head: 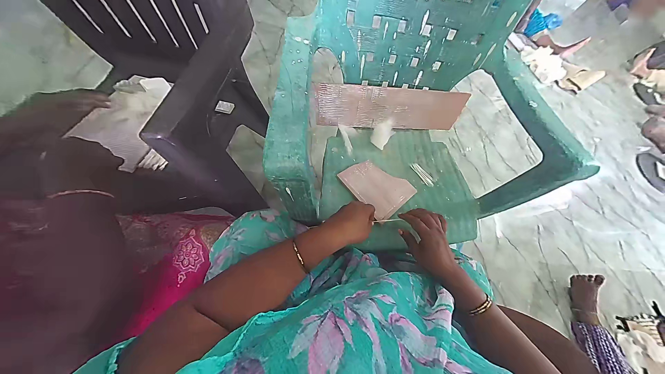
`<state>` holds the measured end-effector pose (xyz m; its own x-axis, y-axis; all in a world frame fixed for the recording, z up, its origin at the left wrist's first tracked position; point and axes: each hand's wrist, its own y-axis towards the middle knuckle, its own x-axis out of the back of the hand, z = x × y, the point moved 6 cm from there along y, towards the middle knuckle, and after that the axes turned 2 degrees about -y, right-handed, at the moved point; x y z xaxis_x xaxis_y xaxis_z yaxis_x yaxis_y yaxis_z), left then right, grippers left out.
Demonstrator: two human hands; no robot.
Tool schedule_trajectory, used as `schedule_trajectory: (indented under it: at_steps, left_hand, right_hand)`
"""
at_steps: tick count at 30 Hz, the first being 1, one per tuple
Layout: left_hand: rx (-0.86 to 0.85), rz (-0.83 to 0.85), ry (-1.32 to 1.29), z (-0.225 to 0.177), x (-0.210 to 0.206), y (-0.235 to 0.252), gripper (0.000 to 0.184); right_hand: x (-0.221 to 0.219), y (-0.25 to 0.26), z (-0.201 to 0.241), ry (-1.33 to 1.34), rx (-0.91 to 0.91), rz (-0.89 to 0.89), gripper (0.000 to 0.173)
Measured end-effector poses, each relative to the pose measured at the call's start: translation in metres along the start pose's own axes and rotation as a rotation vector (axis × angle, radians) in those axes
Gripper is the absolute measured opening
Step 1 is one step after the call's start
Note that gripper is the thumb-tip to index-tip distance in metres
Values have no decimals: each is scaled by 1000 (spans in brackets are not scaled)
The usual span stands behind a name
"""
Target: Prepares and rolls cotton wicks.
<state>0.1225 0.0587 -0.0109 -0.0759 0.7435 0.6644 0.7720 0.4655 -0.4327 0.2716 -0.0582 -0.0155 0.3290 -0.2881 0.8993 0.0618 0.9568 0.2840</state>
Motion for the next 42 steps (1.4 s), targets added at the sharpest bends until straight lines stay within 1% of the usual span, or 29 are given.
schedule_trajectory:
  at_steps: [2,5,10,12,14,16,18,21,24,27,29,31,35,39,42]
  left_hand:
    - [-26,21,-4,-4,-4,-1,25]
    - [-59,47,-12,-8,-7,-2,24]
    - [-104,49,2,-10,-8,-2,24]
    - [-102,49,32,-11,-3,-2,23]
    - [-91,4,40,-10,8,-3,20]
    - [-68,-55,35,-4,20,-4,19]
    - [-51,-111,19,2,31,-3,18]
    - [-52,-158,-19,6,39,-1,16]
    - [-45,-113,-20,5,35,4,19]
    - [-26,-80,-20,7,32,8,22]
    - [-24,-73,-28,8,32,9,22]
    - [-30,-69,-39,8,33,10,21]
    - [-30,-37,-71,4,34,9,22]
    - [-63,8,-109,0,30,9,23]
    - [-71,30,-132,-2,30,9,24]
  right_hand:
    - [-2,3,2,-20,-18,-3,29]
    - [-6,6,6,-20,-4,15,20]
    - [-8,5,6,-27,10,31,18]
    - [-1,4,0,-56,-5,11,17]
    - [9,4,-12,-76,-36,-30,16]
    - [19,8,-30,-72,-114,-56,16]
    - [28,19,-49,-31,-252,-50,19]
    - [33,49,-73,17,-456,-41,23]
    - [23,84,-101,-25,-549,-58,27]
    - [10,110,-124,-57,-662,28,31]
    - [3,118,-138,-68,-699,67,33]
    - [3,122,-148,-64,-718,79,35]
    - [18,120,-156,-45,-708,88,36]
    - [34,128,-150,-14,-694,60,34]
    - [35,149,-130,43,-585,53,30]
